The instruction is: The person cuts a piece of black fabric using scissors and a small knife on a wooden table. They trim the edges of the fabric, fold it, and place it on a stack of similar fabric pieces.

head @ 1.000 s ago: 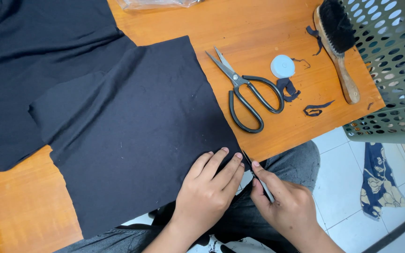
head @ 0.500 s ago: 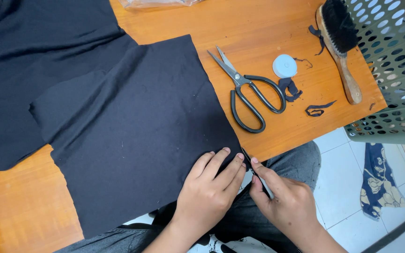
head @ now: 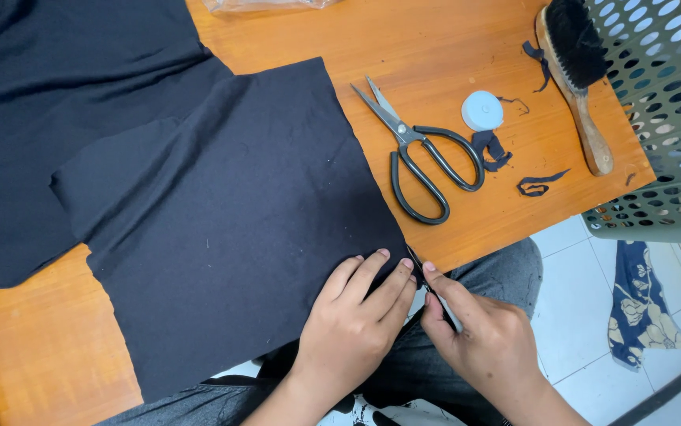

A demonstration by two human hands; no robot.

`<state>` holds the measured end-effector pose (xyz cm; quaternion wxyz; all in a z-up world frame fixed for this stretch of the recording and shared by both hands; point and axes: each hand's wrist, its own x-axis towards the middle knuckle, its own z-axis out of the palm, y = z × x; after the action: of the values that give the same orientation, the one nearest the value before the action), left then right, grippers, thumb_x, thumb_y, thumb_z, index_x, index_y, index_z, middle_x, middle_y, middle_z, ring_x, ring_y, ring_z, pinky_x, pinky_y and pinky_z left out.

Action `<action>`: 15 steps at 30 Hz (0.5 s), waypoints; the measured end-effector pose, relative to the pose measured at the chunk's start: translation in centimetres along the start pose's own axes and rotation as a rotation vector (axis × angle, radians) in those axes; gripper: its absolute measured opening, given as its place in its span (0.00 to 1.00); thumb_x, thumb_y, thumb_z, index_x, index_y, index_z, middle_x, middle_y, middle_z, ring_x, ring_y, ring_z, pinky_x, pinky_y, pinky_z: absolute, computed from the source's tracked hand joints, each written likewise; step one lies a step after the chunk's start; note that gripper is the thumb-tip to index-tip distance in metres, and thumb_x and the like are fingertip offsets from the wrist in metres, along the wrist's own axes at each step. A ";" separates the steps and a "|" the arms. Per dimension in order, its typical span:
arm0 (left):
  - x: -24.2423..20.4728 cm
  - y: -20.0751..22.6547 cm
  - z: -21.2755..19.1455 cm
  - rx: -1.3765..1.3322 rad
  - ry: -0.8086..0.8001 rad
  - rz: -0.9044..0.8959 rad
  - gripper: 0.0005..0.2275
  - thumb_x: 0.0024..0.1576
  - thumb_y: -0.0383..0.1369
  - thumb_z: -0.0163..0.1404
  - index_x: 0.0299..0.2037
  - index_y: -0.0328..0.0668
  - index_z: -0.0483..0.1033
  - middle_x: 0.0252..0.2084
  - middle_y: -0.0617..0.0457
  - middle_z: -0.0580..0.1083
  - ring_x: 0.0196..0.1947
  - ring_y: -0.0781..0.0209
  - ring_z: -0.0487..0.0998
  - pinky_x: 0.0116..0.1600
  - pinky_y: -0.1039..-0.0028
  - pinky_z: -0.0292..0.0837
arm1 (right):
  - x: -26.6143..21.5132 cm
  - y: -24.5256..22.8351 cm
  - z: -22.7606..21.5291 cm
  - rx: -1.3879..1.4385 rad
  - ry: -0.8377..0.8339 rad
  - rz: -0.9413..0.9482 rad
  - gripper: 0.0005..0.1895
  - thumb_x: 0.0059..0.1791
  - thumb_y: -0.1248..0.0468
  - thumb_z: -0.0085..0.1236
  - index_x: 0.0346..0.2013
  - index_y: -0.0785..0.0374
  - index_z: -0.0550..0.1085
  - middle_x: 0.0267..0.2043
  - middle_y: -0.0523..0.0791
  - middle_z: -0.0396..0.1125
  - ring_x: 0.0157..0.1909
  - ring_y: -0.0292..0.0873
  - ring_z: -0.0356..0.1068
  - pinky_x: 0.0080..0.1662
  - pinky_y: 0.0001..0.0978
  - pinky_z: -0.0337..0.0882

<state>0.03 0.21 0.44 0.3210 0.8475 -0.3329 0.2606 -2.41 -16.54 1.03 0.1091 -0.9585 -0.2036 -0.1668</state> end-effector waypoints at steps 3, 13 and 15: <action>0.0 0.0 0.1 0.004 0.012 0.003 0.04 0.53 0.22 0.45 0.35 0.33 0.72 0.40 0.46 0.71 0.41 0.48 0.71 0.44 0.63 0.67 | 0.1 0.1 0.1 0.010 -0.008 -0.007 0.16 0.40 0.67 0.52 0.43 0.61 0.68 0.34 0.39 0.70 0.19 0.31 0.65 0.21 0.25 0.65; -1.1 0.8 -2.2 -0.113 -0.101 -0.029 0.04 0.53 0.21 0.43 0.33 0.31 0.71 0.40 0.43 0.70 0.44 0.46 0.69 0.50 0.59 0.63 | 1.5 0.6 -1.3 0.438 0.000 0.324 0.21 0.43 0.64 0.45 0.50 0.66 0.62 0.11 0.35 0.45 0.16 0.30 0.45 0.23 0.19 0.52; -1.8 1.0 -3.3 -0.188 -0.207 -0.008 0.08 0.55 0.24 0.38 0.32 0.33 0.72 0.40 0.45 0.71 0.44 0.47 0.68 0.52 0.58 0.59 | 2.5 0.8 -1.6 0.506 -0.099 0.466 0.14 0.43 0.59 0.43 0.40 0.62 0.67 0.21 0.35 0.72 0.22 0.30 0.71 0.32 0.19 0.71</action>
<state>-2.65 2.75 1.80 0.3638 0.8375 -0.3836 0.1383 -0.34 -16.84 3.33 0.3685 -0.9288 -0.0194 -0.0349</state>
